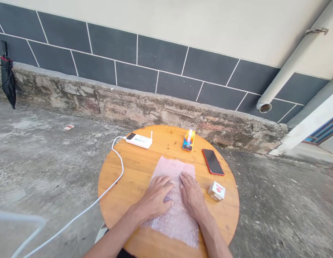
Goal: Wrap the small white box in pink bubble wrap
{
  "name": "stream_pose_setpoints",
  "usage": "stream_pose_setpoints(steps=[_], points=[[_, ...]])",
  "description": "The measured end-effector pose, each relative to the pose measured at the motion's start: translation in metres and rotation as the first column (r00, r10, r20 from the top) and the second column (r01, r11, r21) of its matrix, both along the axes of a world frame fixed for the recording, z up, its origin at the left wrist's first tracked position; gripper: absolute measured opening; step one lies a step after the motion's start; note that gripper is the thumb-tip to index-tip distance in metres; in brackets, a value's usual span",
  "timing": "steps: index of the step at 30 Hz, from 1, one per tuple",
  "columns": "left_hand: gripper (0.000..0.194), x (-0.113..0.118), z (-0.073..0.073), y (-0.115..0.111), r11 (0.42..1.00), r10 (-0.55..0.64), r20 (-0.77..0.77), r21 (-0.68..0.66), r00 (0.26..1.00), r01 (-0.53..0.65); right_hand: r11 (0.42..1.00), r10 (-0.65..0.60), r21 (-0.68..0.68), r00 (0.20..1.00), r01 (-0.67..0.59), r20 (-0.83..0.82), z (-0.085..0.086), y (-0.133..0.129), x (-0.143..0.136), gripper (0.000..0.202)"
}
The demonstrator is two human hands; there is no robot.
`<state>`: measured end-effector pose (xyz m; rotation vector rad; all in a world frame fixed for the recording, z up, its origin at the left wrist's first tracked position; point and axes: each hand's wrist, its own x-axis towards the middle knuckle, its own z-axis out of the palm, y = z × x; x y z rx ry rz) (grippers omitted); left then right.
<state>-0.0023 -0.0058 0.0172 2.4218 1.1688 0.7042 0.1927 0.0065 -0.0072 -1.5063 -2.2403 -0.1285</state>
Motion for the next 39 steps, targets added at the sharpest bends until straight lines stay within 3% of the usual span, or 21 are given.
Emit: stream_pose_setpoints(steps=[5, 10, 14, 17, 20, 28, 39], points=[[0.058, -0.013, -0.019, 0.003, 1.000, 0.009, 0.003, -0.008, 1.000, -0.009, 1.000, 0.007, -0.006, 0.999, -0.008, -0.052, -0.001, 0.002, 0.002, 0.036], [0.040, -0.014, -0.022, 0.005, 0.999, 0.029, 0.096, 0.010, 0.995, -0.031, 0.999, -0.007, 0.039, 0.995, 0.011, -0.096, 0.003, -0.003, 0.006, 0.033], [0.036, -0.015, -0.026, 0.007, 0.997, 0.065, 0.148, 0.019, 0.987, -0.068, 0.997, 0.066, 0.035, 0.996, -0.064, -0.055, 0.010, -0.013, -0.002, 0.029], [0.036, -0.014, -0.026, 0.005, 0.997, 0.071, 0.143, 0.027, 0.987, -0.076, 0.993, 0.087, -0.075, 0.996, -0.086, 0.011, 0.011, -0.016, -0.009, 0.038], [0.037, -0.012, -0.024, 0.004, 0.996, 0.080, 0.132, 0.039, 0.988, -0.086, 0.993, 0.024, -0.120, 0.998, -0.018, 0.053, 0.009, -0.015, -0.010, 0.047], [0.034, -0.009, -0.021, 0.003, 0.993, 0.096, 0.106, 0.053, 0.990, -0.102, 0.991, -0.103, -0.079, 0.992, 0.109, 0.077, 0.001, -0.010, -0.002, 0.043], [0.033, -0.010, -0.021, 0.003, 0.988, 0.152, 0.103, 0.019, 0.983, -0.154, 0.988, -0.116, -0.087, 0.988, 0.125, 0.106, 0.000, -0.007, -0.003, 0.040]])
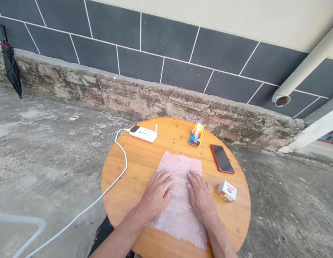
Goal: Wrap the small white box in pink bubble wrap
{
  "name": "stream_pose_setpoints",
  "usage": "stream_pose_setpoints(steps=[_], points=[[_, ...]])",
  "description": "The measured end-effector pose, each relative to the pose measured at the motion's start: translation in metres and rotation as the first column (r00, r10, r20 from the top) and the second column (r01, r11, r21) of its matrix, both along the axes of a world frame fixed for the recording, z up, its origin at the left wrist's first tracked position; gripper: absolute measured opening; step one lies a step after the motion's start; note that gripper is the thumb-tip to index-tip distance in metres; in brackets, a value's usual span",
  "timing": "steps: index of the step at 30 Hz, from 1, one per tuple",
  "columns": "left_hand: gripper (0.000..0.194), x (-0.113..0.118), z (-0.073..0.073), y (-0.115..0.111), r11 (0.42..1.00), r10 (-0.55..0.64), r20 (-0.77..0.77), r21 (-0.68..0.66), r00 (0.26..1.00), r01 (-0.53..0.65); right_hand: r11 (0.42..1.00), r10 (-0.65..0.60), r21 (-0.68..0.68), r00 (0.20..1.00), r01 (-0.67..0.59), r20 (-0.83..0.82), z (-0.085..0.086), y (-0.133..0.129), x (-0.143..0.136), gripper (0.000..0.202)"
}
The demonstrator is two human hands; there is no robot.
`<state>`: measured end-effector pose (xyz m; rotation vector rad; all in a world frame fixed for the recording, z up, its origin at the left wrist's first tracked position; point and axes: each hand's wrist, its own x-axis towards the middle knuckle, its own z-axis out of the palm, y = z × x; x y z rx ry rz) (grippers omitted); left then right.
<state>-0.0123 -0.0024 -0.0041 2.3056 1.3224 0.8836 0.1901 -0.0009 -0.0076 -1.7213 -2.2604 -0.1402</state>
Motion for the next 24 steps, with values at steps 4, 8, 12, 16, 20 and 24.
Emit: stream_pose_setpoints(steps=[4, 8, 12, 16, 20, 24], points=[[0.033, 0.0003, -0.0011, 0.0001, 0.999, 0.048, 0.011, 0.000, 0.999, -0.048, 1.000, 0.006, -0.014, 1.000, -0.006, -0.021, -0.0003, 0.0001, 0.0013, 0.040], [0.034, 0.0009, -0.0001, -0.0005, 0.997, 0.073, 0.006, 0.002, 0.997, -0.073, 1.000, -0.005, 0.004, 0.998, 0.005, -0.061, -0.0017, 0.0007, 0.0039, 0.037], [0.037, -0.0004, 0.0024, -0.0014, 0.997, 0.078, -0.029, 0.006, 0.997, -0.078, 0.999, -0.032, 0.036, 0.997, 0.035, -0.071, -0.0018, 0.0015, 0.0050, 0.035], [0.050, -0.0043, 0.0041, -0.0017, 0.999, 0.036, -0.071, -0.017, 0.997, -0.038, 0.997, -0.067, 0.028, 0.996, 0.068, -0.061, 0.0004, 0.0019, 0.0038, 0.035], [0.060, -0.0074, 0.0052, -0.0015, 0.999, -0.003, -0.116, -0.046, 0.993, -0.002, 0.997, -0.078, 0.017, 0.995, 0.079, -0.065, 0.0025, 0.0019, 0.0029, 0.035], [0.059, -0.0083, 0.0059, -0.0018, 0.999, -0.007, -0.117, -0.052, 0.993, 0.001, 0.997, -0.070, 0.008, 0.994, 0.071, -0.082, 0.0014, 0.0020, 0.0044, 0.036]])
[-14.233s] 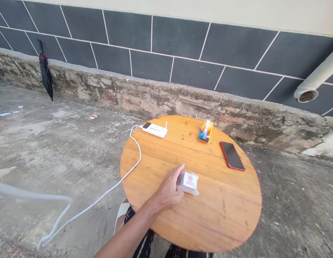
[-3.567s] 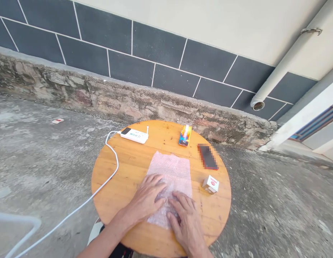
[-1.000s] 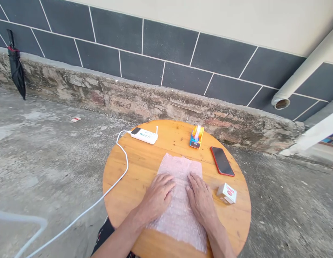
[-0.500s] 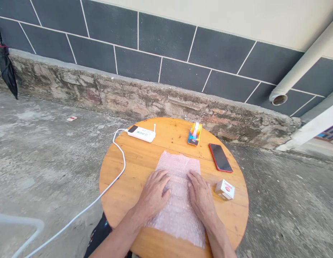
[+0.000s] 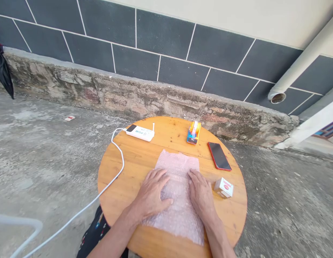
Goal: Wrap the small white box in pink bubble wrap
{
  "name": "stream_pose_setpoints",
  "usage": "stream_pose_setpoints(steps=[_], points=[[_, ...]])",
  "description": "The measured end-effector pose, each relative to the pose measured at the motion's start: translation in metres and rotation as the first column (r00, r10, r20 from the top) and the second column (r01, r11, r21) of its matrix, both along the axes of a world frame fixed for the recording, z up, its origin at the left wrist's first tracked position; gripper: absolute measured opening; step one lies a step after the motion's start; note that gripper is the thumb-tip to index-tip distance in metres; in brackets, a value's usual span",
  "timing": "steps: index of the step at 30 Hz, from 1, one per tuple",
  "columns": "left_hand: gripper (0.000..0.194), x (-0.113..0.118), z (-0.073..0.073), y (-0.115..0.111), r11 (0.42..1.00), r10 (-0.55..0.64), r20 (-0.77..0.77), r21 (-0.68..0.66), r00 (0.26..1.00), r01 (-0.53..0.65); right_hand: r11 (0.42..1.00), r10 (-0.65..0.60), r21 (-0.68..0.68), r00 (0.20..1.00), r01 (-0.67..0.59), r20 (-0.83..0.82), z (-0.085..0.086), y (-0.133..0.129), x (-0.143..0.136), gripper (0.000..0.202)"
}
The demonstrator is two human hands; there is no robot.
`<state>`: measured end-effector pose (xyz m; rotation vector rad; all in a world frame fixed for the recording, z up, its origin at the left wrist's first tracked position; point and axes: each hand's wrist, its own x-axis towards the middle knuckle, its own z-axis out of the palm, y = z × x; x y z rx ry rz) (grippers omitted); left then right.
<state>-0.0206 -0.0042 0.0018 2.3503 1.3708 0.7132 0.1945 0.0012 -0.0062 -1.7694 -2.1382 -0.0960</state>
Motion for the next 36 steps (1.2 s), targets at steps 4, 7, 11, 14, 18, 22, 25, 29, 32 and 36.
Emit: stream_pose_setpoints(steps=[4, 7, 11, 14, 18, 22, 25, 29, 32, 36], points=[[0.058, 0.000, -0.001, -0.001, 1.000, 0.000, 0.021, 0.004, 1.000, 0.000, 1.000, 0.008, -0.003, 1.000, -0.008, -0.013, -0.003, 0.001, 0.003, 0.038], [0.060, 0.001, -0.002, -0.001, 1.000, 0.006, 0.030, 0.007, 1.000, -0.006, 1.000, 0.011, 0.010, 1.000, -0.011, -0.019, -0.005, 0.001, 0.003, 0.040], [0.061, 0.000, -0.003, -0.002, 1.000, 0.028, 0.037, 0.002, 0.999, -0.028, 1.000, 0.002, 0.008, 1.000, -0.002, -0.031, -0.004, 0.001, 0.003, 0.042], [0.061, 0.000, -0.003, -0.002, 1.000, 0.030, 0.039, 0.004, 0.999, -0.030, 1.000, 0.001, -0.003, 0.999, -0.001, -0.041, -0.003, 0.001, 0.003, 0.042], [0.060, 0.000, -0.002, -0.002, 1.000, 0.030, 0.034, -0.001, 0.999, -0.030, 1.000, 0.011, -0.009, 0.998, -0.012, -0.056, -0.002, 0.001, 0.004, 0.041], [0.059, 0.001, -0.004, -0.001, 1.000, 0.032, 0.020, 0.001, 0.999, -0.032, 1.000, 0.009, -0.005, 0.998, -0.009, -0.065, -0.003, 0.001, 0.004, 0.040], [0.061, 0.001, -0.006, -0.001, 1.000, 0.023, 0.034, -0.002, 0.999, -0.023, 1.000, 0.013, 0.009, 0.998, -0.013, -0.063, -0.003, 0.001, 0.004, 0.041], [0.055, -0.004, -0.003, 0.001, 0.999, 0.012, 0.072, -0.034, 0.997, -0.009, 1.000, 0.019, 0.026, 0.998, -0.017, -0.065, -0.004, 0.001, 0.004, 0.040], [0.047, -0.006, 0.008, 0.006, 1.000, -0.005, 0.081, -0.016, 0.997, 0.007, 1.000, 0.016, 0.023, 0.998, -0.015, -0.063, -0.004, 0.001, 0.003, 0.040], [0.049, 0.001, 0.021, 0.023, 0.991, -0.112, 0.081, 0.080, 0.990, 0.106, 0.999, 0.010, 0.032, 0.998, -0.008, -0.067, -0.004, 0.001, 0.003, 0.040]])
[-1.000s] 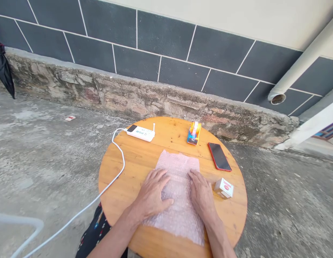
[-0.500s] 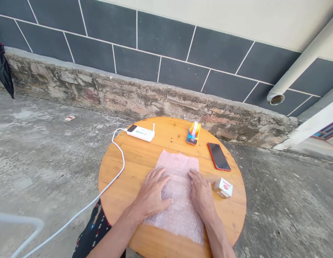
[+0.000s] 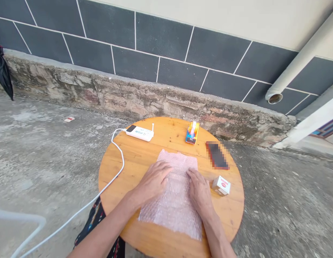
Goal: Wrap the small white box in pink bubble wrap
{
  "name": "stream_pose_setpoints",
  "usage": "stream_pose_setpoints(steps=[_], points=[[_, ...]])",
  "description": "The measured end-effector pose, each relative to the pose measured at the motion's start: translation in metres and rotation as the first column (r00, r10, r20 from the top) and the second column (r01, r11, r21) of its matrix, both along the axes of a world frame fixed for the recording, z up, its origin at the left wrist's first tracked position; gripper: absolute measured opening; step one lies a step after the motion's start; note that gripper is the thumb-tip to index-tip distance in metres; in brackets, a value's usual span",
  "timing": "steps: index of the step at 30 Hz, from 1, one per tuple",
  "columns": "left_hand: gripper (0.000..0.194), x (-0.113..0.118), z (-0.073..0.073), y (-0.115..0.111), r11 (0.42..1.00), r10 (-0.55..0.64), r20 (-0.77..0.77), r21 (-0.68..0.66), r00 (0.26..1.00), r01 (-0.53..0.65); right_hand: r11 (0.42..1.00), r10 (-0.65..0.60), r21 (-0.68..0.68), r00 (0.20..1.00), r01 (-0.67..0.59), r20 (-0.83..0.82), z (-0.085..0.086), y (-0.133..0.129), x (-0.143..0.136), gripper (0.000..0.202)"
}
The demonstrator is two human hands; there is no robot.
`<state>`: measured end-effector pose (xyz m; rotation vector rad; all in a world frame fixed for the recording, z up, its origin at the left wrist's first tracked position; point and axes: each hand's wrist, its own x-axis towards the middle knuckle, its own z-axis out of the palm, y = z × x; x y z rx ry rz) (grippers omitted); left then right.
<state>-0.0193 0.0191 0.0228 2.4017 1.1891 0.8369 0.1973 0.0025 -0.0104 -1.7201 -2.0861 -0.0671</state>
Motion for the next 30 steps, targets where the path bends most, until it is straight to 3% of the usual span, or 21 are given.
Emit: stream_pose_setpoints(steps=[4, 9, 14, 19, 22, 25, 28, 30], points=[[0.041, 0.010, -0.009, 0.015, 0.997, -0.074, 0.028, 0.010, 0.997, 0.073, 1.000, 0.003, 0.001, 1.000, -0.003, -0.011, 0.000, -0.001, 0.000, 0.039], [0.037, 0.008, -0.023, 0.018, 0.996, -0.090, 0.041, 0.007, 0.995, 0.090, 1.000, 0.004, -0.016, 1.000, -0.004, -0.009, 0.001, 0.000, -0.001, 0.039], [0.038, 0.005, -0.025, 0.017, 0.996, -0.093, 0.044, 0.021, 0.995, 0.092, 0.999, 0.029, -0.043, 0.999, -0.029, -0.015, 0.003, 0.000, 0.004, 0.035], [0.036, 0.005, -0.026, 0.016, 0.995, -0.094, 0.057, 0.037, 0.994, 0.092, 0.993, 0.084, -0.084, 0.996, -0.081, 0.025, 0.020, -0.009, -0.009, 0.040], [0.038, 0.005, -0.025, 0.015, 0.994, -0.103, 0.060, 0.045, 0.993, 0.100, 0.973, 0.187, -0.154, 0.980, -0.174, 0.071, 0.031, -0.026, -0.036, 0.046], [0.036, 0.004, -0.026, 0.016, 0.993, -0.108, 0.063, 0.051, 0.992, 0.104, 0.958, 0.231, -0.205, 0.964, -0.202, 0.129, 0.029, -0.054, -0.055, 0.044], [0.033, 0.004, -0.027, 0.017, 0.993, -0.106, 0.070, 0.052, 0.992, 0.102, 0.948, 0.302, -0.158, 0.937, -0.276, 0.177, 0.018, -0.088, -0.048, 0.041], [0.034, 0.004, -0.028, 0.017, 0.994, -0.105, 0.076, 0.051, 0.991, 0.102, 0.890, 0.456, -0.132, 0.863, -0.437, 0.219, 0.010, -0.110, -0.026, 0.035]])
